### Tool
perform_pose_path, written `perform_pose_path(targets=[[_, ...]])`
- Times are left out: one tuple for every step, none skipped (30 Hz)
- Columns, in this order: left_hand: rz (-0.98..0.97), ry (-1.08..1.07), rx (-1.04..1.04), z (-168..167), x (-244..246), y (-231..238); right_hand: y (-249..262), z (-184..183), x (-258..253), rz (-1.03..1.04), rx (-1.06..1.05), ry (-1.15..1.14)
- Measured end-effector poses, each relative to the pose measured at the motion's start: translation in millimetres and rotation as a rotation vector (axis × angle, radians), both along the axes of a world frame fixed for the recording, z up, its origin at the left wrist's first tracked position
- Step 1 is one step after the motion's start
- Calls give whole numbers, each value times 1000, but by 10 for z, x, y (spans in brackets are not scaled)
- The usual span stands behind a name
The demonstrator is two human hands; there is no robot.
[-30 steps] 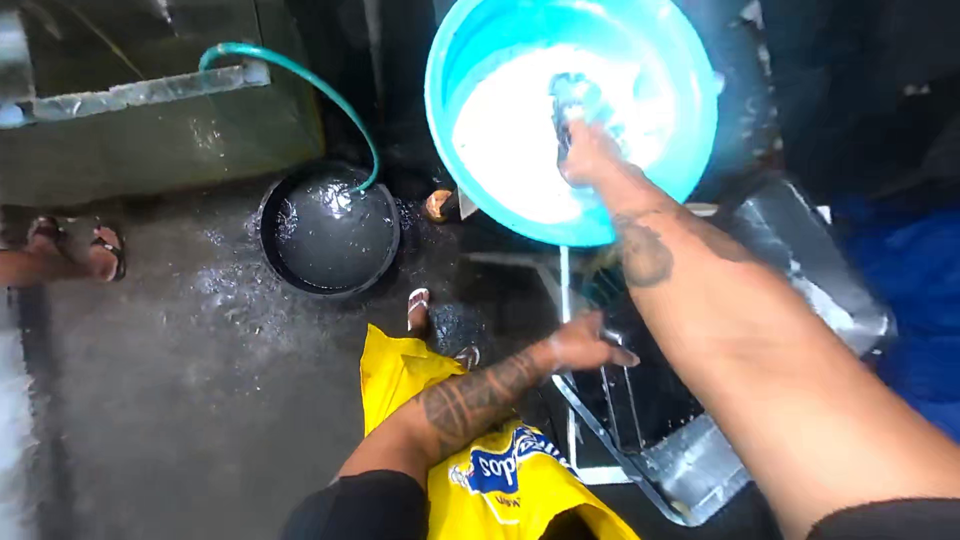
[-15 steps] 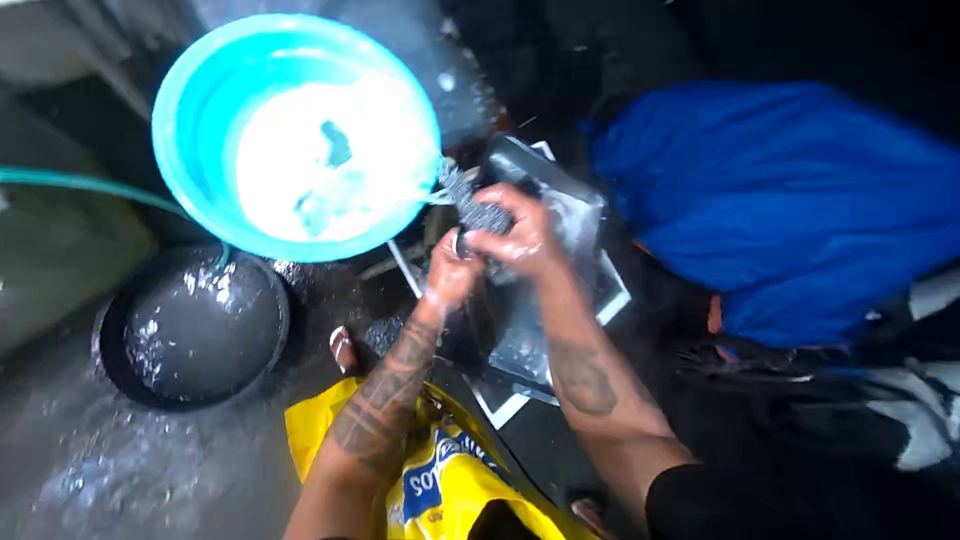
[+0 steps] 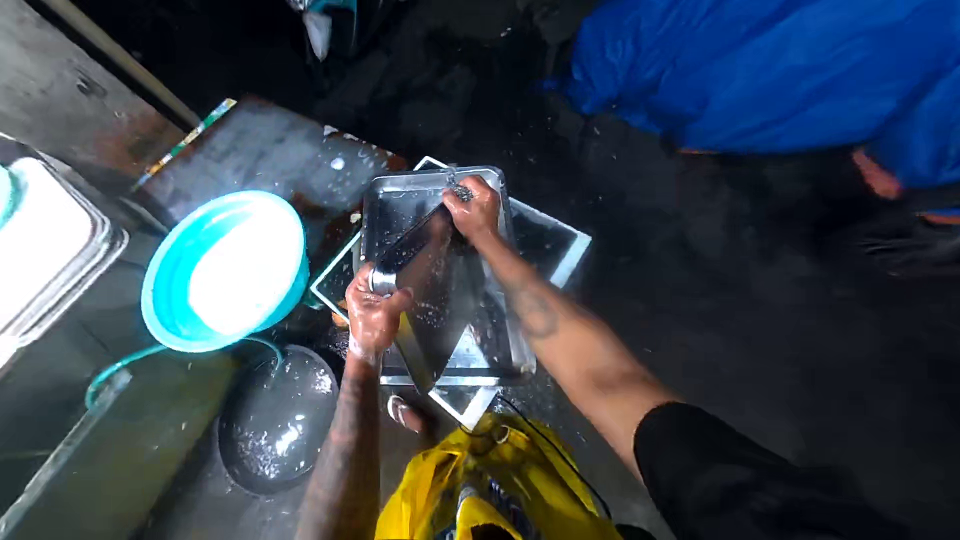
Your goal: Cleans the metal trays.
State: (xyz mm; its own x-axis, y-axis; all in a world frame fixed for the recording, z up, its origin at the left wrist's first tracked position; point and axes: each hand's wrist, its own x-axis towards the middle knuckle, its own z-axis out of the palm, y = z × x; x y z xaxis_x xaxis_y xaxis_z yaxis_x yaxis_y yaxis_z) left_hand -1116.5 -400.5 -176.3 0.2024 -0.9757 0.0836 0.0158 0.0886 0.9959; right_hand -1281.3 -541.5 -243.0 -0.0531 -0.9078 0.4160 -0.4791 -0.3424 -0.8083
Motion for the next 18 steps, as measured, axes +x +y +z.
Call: perform_pose_path(targets=[[13, 12, -3, -12, -20, 4, 66, 3, 20, 34, -35, -4], [24, 22, -4, -32, -23, -8, 204, 36, 118, 95, -150, -9], [28, 24, -3, -68, -11, 10, 372, 68, 226, 153, -275, -26], [25, 9, -5, -94, 10, 53, 490, 85, 288, 184, -338, -42], [22, -14, -14, -94, 30, 114, 502, 78, 256, 187, -301, -63], [18, -30, -31, -83, 52, 210, 439, 25, 141, 166, -165, -104], [6, -25, -70, -79, 82, 318, 323, -66, -9, 113, 28, -177], [4, 8, -110, -92, 100, 406, 170, -143, -157, 63, 248, -274], [8, 45, -139, -134, 114, 500, 56, -207, -268, 22, 431, -355], [26, 65, -149, -187, 141, 596, 20, -268, -325, 11, 550, -433], [59, 55, -135, -227, 184, 678, 21, -276, -335, 6, 597, -498], [80, 11, -90, -238, 248, 757, 30, -229, -321, 0, 591, -547], [62, -64, -12, -206, 327, 838, 39, -139, -306, -5, 557, -571], [3, -163, 83, -130, 403, 899, 45, -9, -290, -4, 501, -586], [-81, -277, 172, -16, 455, 919, 52, 158, -271, 5, 429, -592], [-174, -382, 210, 83, 491, 904, 81, 362, -240, 27, 347, -593], [-257, -459, 213, 180, 506, 855, 130, 588, -177, 50, 254, -583], [-317, -517, 201, 285, 496, 773, 198, 835, -94, 82, 154, -565]])
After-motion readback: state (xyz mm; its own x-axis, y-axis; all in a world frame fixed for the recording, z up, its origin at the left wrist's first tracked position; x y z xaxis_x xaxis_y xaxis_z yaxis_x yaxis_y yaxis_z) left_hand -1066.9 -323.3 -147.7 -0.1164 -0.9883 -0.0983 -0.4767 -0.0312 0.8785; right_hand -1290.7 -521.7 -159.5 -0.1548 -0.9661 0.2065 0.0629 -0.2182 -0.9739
